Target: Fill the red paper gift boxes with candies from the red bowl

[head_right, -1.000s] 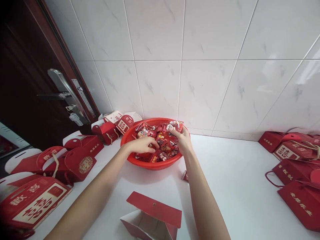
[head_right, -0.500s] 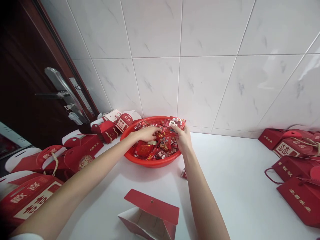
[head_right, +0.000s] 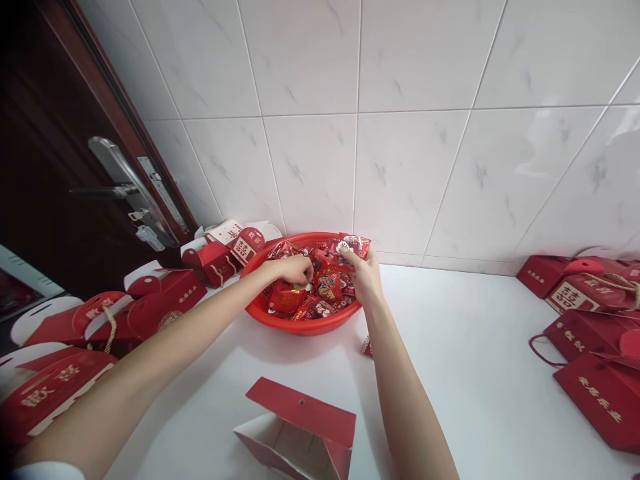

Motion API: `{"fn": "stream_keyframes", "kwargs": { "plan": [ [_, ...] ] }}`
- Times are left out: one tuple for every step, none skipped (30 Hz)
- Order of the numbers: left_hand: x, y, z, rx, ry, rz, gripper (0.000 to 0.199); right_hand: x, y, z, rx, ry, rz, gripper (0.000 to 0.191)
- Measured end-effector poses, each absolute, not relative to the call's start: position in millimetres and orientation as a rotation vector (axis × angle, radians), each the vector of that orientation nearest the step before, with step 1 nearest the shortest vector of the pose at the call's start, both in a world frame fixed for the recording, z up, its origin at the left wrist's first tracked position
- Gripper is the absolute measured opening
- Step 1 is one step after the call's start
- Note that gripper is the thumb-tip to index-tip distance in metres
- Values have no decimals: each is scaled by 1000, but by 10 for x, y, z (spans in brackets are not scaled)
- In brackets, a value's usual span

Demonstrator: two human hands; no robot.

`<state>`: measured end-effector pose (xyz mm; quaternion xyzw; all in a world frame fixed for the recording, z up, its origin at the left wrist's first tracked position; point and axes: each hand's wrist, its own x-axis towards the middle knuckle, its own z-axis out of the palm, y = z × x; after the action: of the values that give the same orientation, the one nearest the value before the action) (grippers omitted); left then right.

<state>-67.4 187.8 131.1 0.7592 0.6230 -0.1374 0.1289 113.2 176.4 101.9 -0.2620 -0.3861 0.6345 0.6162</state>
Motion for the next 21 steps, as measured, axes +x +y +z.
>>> {"fn": "stream_keyframes", "kwargs": {
  "plan": [
    [-661,1882,1303,2222,1793,-427,30,1132,1759,1024,-606,-885,1466,28],
    [-646,1886,1291,2230,1779,-460,25,1132,1756,1028,-607,-883,1468,27],
    [-628,1891,1277,2231,1778,-494,23,1132,1755,1029,-608,-882,1468,27],
    [-607,1895,1262,2232,1788,-526,24,1132,1756,1028,-608,-883,1467,27],
    [-586,1898,1245,2237,1803,-557,27,1132,1759,1024,-608,-886,1464,28],
    [-565,1901,1228,2251,1817,-585,33,1133,1764,1018,-607,-890,1462,28],
    [-547,1903,1209,2272,1826,-610,39,1133,1770,1013,-605,-897,1461,29],
    [-532,1903,1191,2305,1827,-628,45,1134,1776,1007,-603,-901,1459,30],
    [-520,1904,1171,2348,1814,-641,50,1136,1781,1003,-602,-904,1457,30],
    [-513,1903,1150,2391,1795,-641,54,1137,1784,1001,-601,-906,1455,31],
    [-510,1903,1127,2428,1780,-622,57,1139,1785,1001,-603,-907,1454,31],
    [-509,1903,1104,2455,1774,-586,60,1141,1785,1003,-608,-908,1453,30],
    [-510,1904,1081,2467,1776,-540,64,1142,1784,1005,-615,-910,1452,30],
    [-510,1907,1059,2469,1780,-494,67,1144,1782,1007,-622,-912,1452,30],
    [-509,1911,1040,2466,1784,-456,70,1145,1780,1008,-628,-912,1451,30],
    [-505,1916,1024,2464,1782,-426,72,1145,1780,1007,-632,-909,1449,30],
    [-499,1923,1012,2466,1771,-408,71,1145,1780,1005,-632,-905,1449,30],
    [-491,1930,1005,2466,1759,-402,70,1145,1782,1003,-628,-901,1450,31],
    [-482,1937,1002,2461,1750,-405,68,1144,1784,999,-622,-900,1452,31],
    [-472,1945,1002,2451,1746,-413,66,1143,1787,995,-618,-899,1455,31],
    [-462,1951,1005,2439,1747,-425,64,1142,1790,992,-617,-897,1457,31]
  ]
}}
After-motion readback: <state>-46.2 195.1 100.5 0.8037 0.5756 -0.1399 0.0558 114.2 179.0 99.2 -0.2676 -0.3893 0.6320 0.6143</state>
